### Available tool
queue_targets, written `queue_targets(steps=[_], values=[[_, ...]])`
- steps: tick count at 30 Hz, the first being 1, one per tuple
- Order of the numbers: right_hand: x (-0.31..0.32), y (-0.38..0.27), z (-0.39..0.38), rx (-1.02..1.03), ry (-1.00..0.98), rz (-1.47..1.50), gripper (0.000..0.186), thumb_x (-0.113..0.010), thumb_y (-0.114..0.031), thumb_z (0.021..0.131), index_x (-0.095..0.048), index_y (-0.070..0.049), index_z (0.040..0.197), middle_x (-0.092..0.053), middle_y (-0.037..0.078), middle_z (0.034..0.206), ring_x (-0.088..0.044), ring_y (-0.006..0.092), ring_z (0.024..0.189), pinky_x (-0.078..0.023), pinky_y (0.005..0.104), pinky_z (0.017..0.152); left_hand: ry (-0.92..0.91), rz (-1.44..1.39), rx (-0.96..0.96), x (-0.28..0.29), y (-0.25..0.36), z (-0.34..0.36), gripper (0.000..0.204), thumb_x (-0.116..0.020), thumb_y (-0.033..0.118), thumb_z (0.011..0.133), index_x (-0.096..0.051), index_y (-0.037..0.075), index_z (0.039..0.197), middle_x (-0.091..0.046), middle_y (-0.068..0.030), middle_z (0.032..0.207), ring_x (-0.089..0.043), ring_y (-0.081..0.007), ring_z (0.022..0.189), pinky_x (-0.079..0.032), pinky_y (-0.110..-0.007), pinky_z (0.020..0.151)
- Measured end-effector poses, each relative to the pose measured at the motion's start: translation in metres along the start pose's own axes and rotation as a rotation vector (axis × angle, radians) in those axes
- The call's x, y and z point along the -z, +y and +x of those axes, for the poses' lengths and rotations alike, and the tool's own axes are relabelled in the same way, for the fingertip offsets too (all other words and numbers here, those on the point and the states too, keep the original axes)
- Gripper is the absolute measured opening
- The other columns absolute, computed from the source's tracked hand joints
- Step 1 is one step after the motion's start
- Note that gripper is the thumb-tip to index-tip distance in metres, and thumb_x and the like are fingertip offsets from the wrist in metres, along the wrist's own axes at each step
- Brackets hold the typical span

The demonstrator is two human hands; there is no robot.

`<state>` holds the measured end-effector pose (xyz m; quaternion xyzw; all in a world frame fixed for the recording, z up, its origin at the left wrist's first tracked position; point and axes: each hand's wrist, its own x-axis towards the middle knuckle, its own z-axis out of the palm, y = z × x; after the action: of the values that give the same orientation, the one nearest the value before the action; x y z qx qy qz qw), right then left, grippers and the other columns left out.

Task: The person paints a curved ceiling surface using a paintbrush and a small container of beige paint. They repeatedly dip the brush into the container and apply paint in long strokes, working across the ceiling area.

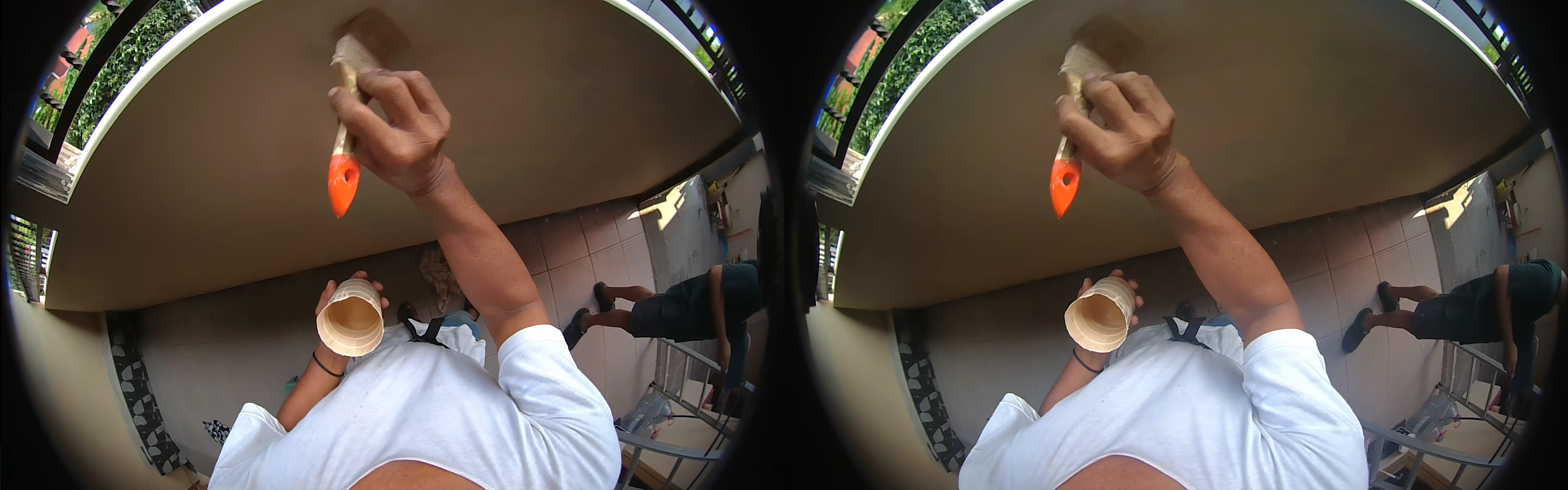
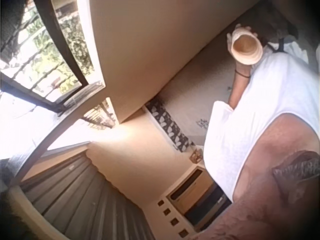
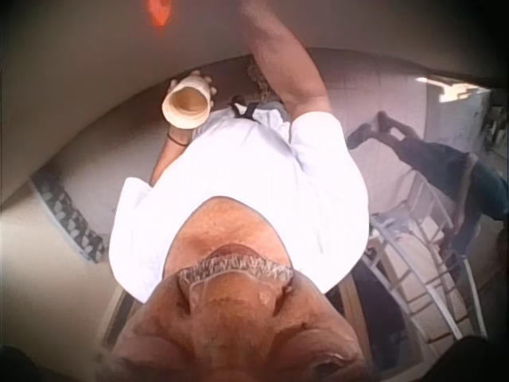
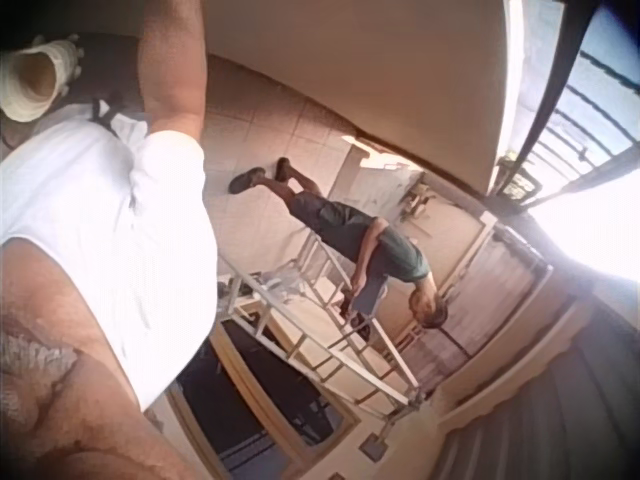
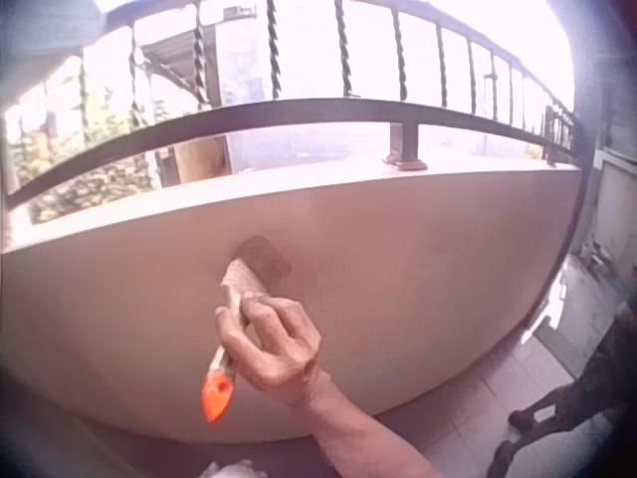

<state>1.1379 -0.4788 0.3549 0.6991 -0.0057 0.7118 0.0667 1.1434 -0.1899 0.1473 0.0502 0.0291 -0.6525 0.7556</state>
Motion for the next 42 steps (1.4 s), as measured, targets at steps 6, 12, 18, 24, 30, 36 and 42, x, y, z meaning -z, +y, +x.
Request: queue_targets(steps=[6, 12, 18, 24, 30, 36, 42], values=[[0.044, 0.047, 0.002, -0.283, 0.103, 0.329, 0.023, -0.088, 0.001, 0.079, -0.079, -0.009, 0.098, -0.077, 0.007, 0.096, -0.074, 0.018, 0.083, -0.062, 0.0296, 0.07, -0.01, -0.009, 0.013, -0.021, -0.007, 0.006, 0.059, -0.046, 0.052, 0.113, -0.05, 0.006, 0.15, -0.058, -0.0278, 0.142, -0.063, -0.049, 0.128, -0.066, -0.062, 0.093], [0.13, 0.158, 0.0, -0.525, 0.447, 0.072, 0.018, -0.087, -0.004, 0.091, -0.076, 0.0, 0.104, -0.078, 0.011, 0.101, -0.076, 0.0167, 0.088, -0.063, 0.0282, 0.081, 0.013, -0.025, 0.008, -0.013, -0.008, 0.002, 0.058, -0.047, 0.052, 0.113, -0.049, 0.007, 0.15, -0.058, -0.0268, 0.143, -0.062, -0.0484, 0.13, -0.065, -0.062, 0.093], [0.059, 0.072, -0.016, -0.149, 0.078, -0.281, 0.029, -0.088, 0.001, 0.075, -0.083, -0.012, 0.101, -0.074, 0.007, 0.094, -0.071, 0.022, 0.087, -0.061, 0.033, 0.076, -0.001, -0.049, 0.013, -0.012, -0.008, 0.001, 0.058, -0.045, 0.051, 0.114, -0.048, 0.006, 0.15, -0.058, -0.0274, 0.143, -0.063, -0.0485, 0.129, -0.066, -0.062, 0.092], [-0.009, -0.018, -0.072, -0.002, -0.168, -0.013, 0.029, -0.085, -0.012, 0.069, -0.08, -0.017, 0.097, -0.072, 0.008, 0.102, -0.071, 0.0231, 0.09, -0.063, 0.0348, 0.075, -0.018, -0.057, -0.059, -0.014, -0.009, -0.008, 0.059, -0.045, 0.052, 0.114, -0.047, 0.005, 0.151, -0.057, -0.0282, 0.143, -0.063, -0.0499, 0.129, -0.066, -0.064, 0.092], [0.044, -0.018, -0.064, 0.164, -0.404, 0.233, 0.026, -0.083, -0.013, 0.071, -0.079, -0.014, 0.097, -0.074, 0.011, 0.107, -0.074, 0.027, 0.097, -0.065, 0.0395, 0.079, -0.045, -0.083, -0.143, 0.002, -0.007, -0.025, 0.061, -0.046, 0.052, 0.113, -0.048, 0.005, 0.152, -0.058, -0.0294, 0.142, -0.064, -0.0507, 0.128, -0.066, -0.064, 0.091], [0.03, 0.027, 0.021, 0.384, -0.205, -0.079, 0.02, -0.084, -0.013, 0.073, -0.076, -0.018, 0.091, -0.074, 0.006, 0.105, -0.073, 0.0235, 0.1, -0.065, 0.0392, 0.087, -0.095, -0.182, -0.09, 0.03, 0.004, -0.03, 0.06, -0.049, 0.054, 0.112, -0.051, 0.008, 0.15, -0.056, -0.0279, 0.144, -0.059, -0.0509, 0.132, -0.062, -0.067, 0.099], [0.009, 0.024, -0.048, 0.459, -0.435, -0.058, 0.023, -0.079, -0.015, 0.066, -0.071, -0.017, 0.087, -0.066, 0.0, 0.096, -0.069, 0.0173, 0.093, -0.066, 0.036, 0.089, -0.134, -0.19, -0.079, 0.016, 0.003, -0.017, 0.06, -0.045, 0.053, 0.114, -0.048, 0.006, 0.152, -0.055, -0.0301, 0.147, -0.06, -0.0512, 0.131, -0.062, -0.067, 0.098]])
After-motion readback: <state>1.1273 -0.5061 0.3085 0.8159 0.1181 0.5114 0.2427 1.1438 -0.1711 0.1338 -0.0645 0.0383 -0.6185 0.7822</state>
